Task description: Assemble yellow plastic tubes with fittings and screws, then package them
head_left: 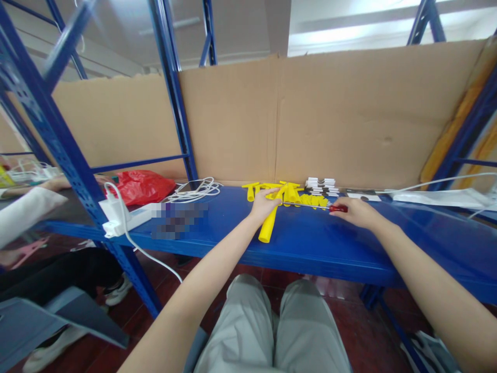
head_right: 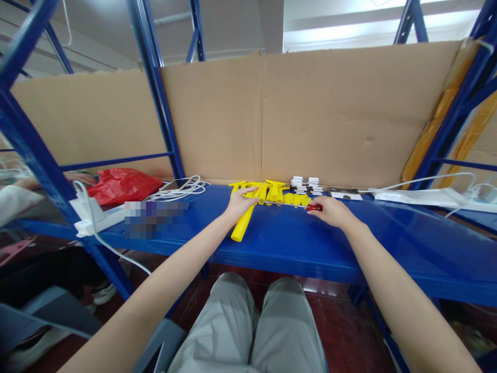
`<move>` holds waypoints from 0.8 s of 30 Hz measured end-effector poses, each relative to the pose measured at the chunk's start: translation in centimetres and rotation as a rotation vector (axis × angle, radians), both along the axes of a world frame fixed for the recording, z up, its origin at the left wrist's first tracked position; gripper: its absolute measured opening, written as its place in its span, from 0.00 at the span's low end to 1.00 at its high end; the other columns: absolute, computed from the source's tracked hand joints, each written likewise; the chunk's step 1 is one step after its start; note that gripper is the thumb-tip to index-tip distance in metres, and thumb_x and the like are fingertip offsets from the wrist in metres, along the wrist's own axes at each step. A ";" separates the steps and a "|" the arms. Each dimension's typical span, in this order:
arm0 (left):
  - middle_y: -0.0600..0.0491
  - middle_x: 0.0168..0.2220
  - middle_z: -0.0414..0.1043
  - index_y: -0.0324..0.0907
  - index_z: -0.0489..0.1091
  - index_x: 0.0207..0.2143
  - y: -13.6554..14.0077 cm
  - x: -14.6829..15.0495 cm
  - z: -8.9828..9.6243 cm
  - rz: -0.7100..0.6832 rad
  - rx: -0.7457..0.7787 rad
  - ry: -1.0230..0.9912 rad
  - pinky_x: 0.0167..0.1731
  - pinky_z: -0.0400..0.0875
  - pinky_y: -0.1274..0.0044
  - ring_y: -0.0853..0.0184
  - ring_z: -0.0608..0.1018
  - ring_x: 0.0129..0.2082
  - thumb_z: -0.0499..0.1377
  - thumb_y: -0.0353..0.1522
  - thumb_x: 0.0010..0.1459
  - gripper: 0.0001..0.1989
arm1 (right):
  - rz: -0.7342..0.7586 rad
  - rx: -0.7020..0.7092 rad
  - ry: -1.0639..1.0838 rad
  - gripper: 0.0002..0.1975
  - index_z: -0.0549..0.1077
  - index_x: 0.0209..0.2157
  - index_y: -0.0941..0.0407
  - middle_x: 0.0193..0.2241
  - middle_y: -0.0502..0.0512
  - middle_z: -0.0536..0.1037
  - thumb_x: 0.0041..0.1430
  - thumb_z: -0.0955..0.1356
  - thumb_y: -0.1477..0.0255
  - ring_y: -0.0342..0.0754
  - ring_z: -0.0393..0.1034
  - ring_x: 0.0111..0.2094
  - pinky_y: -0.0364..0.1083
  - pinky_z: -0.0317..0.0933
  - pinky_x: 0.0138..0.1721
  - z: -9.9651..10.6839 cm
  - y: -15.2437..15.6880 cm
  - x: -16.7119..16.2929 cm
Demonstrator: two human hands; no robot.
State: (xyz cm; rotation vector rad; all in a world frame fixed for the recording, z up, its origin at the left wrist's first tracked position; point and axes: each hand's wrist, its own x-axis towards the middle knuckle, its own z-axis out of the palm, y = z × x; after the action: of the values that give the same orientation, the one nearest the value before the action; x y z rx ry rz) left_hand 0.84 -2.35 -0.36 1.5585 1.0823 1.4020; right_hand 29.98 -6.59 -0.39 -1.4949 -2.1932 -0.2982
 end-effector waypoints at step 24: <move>0.52 0.38 0.77 0.40 0.76 0.40 0.7 0.0 -0.7 0.056 -0.040 0.110 0.41 0.74 0.71 0.68 0.77 0.33 0.68 0.20 0.38 0.22 | -0.159 -0.208 -0.098 0.07 0.77 0.30 0.52 0.31 0.55 0.81 0.53 0.66 0.69 0.51 0.75 0.32 0.47 0.67 0.31 -1.7 2.3 3.9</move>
State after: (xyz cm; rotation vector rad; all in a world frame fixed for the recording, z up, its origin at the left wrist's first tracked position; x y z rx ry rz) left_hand 0.83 -1.69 -1.10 1.6035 1.2211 1.3360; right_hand 33.88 -4.34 -2.10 -1.8077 -2.2420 -0.2033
